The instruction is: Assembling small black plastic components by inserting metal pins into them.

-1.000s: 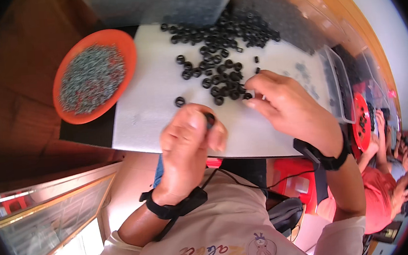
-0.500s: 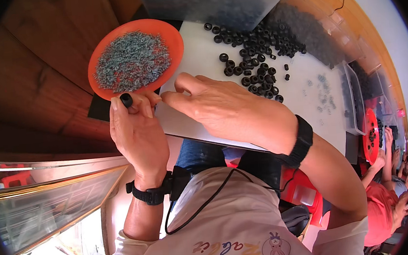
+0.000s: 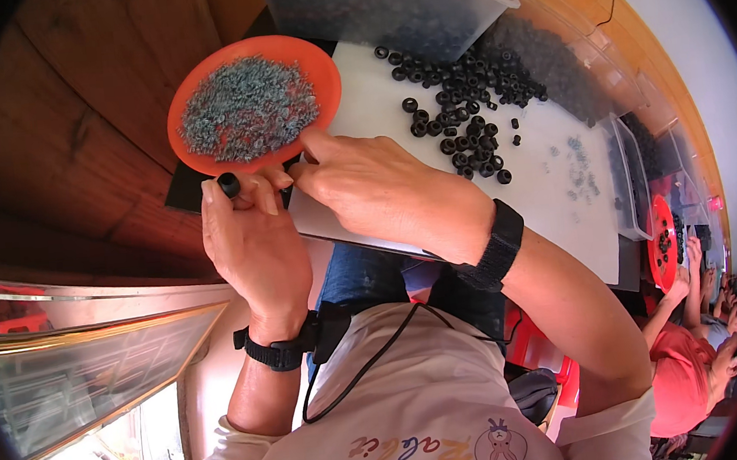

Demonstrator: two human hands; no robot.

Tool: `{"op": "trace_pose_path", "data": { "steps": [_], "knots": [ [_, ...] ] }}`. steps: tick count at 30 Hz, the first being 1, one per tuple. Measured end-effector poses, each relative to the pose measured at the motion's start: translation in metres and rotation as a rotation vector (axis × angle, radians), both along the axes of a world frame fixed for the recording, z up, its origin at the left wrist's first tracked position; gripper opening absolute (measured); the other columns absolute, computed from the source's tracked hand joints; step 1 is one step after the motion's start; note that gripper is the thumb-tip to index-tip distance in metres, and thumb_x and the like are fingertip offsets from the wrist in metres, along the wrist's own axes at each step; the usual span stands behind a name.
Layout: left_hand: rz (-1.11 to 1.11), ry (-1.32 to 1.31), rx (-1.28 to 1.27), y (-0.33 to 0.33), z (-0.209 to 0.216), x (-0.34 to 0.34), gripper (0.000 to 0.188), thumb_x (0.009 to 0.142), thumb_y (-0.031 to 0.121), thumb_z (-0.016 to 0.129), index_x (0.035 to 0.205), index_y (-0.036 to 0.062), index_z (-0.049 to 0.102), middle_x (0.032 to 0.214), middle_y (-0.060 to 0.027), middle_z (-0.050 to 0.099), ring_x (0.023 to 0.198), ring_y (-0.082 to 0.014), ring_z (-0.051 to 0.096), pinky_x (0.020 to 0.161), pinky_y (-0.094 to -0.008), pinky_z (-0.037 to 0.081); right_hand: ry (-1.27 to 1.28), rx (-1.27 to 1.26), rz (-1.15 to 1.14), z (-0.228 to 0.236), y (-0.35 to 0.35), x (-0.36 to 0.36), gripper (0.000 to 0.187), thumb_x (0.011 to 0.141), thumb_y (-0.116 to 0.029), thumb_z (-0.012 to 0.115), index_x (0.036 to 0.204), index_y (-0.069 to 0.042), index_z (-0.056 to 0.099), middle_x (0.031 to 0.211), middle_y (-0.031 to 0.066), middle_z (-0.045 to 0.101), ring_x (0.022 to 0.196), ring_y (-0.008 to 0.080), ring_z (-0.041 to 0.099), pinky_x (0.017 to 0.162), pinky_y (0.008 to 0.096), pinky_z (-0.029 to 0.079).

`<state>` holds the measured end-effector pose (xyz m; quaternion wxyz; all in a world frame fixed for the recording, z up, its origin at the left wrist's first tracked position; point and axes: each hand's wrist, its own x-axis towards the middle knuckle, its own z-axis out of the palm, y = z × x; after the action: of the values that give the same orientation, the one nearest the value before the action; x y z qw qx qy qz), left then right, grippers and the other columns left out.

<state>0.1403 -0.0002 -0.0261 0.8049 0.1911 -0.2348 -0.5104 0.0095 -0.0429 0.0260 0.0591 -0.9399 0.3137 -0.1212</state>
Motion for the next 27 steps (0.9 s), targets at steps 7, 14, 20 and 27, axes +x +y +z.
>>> {"op": "trace_pose_path", "data": {
  "steps": [7, 14, 20, 27],
  "knots": [
    [0.1, -0.039, -0.001, 0.003, -0.012, 0.025, 0.031, 0.099, 0.03, 0.038, 0.082, 0.0062, 0.048, 0.07, -0.0026, 0.043, 0.082, -0.0209, 0.047, 0.086, -0.0365, 0.036, 0.015, 0.054, -0.007, -0.003, -0.001, 0.014, 0.011, 0.076, 0.0, 0.054, 0.086, -0.001, 0.058, 0.087, 0.0121, 0.052, 0.08, 0.0277, 0.06, 0.065, 0.0383, 0.049],
    [0.102, 0.059, 0.025, 0.002, -0.014, 0.034, 0.029, 0.099, 0.029, 0.041, 0.085, 0.006, 0.051, 0.073, -0.0019, 0.046, 0.085, -0.0208, 0.05, 0.089, -0.0369, 0.038, 0.018, 0.001, 0.011, -0.007, -0.002, 0.029, 0.011, 0.075, 0.0, 0.054, 0.086, -0.001, 0.058, 0.083, 0.0104, 0.056, 0.075, 0.029, 0.061, 0.062, 0.0398, 0.05],
    [0.102, 0.043, 0.003, -0.002, -0.012, 0.044, 0.027, 0.097, 0.029, 0.045, 0.084, 0.0069, 0.053, 0.074, -0.0013, 0.05, 0.083, -0.02, 0.051, 0.088, -0.0363, 0.039, 0.035, 0.023, -0.04, -0.012, -0.007, 0.029, 0.017, 0.077, -0.002, 0.052, 0.093, 0.001, 0.057, 0.086, 0.0119, 0.059, 0.077, 0.0307, 0.062, 0.064, 0.0405, 0.051],
    [0.139, 0.089, 0.034, -0.004, -0.012, 0.05, 0.026, 0.096, 0.029, 0.046, 0.082, 0.008, 0.053, 0.074, -0.0007, 0.05, 0.081, -0.0194, 0.051, 0.087, -0.0363, 0.04, 0.04, 0.011, -0.023, -0.01, -0.005, 0.041, 0.022, 0.077, -0.001, 0.053, 0.099, 0.001, 0.056, 0.086, 0.0131, 0.057, 0.07, 0.0333, 0.062, 0.06, 0.0417, 0.052]
  ]
}}
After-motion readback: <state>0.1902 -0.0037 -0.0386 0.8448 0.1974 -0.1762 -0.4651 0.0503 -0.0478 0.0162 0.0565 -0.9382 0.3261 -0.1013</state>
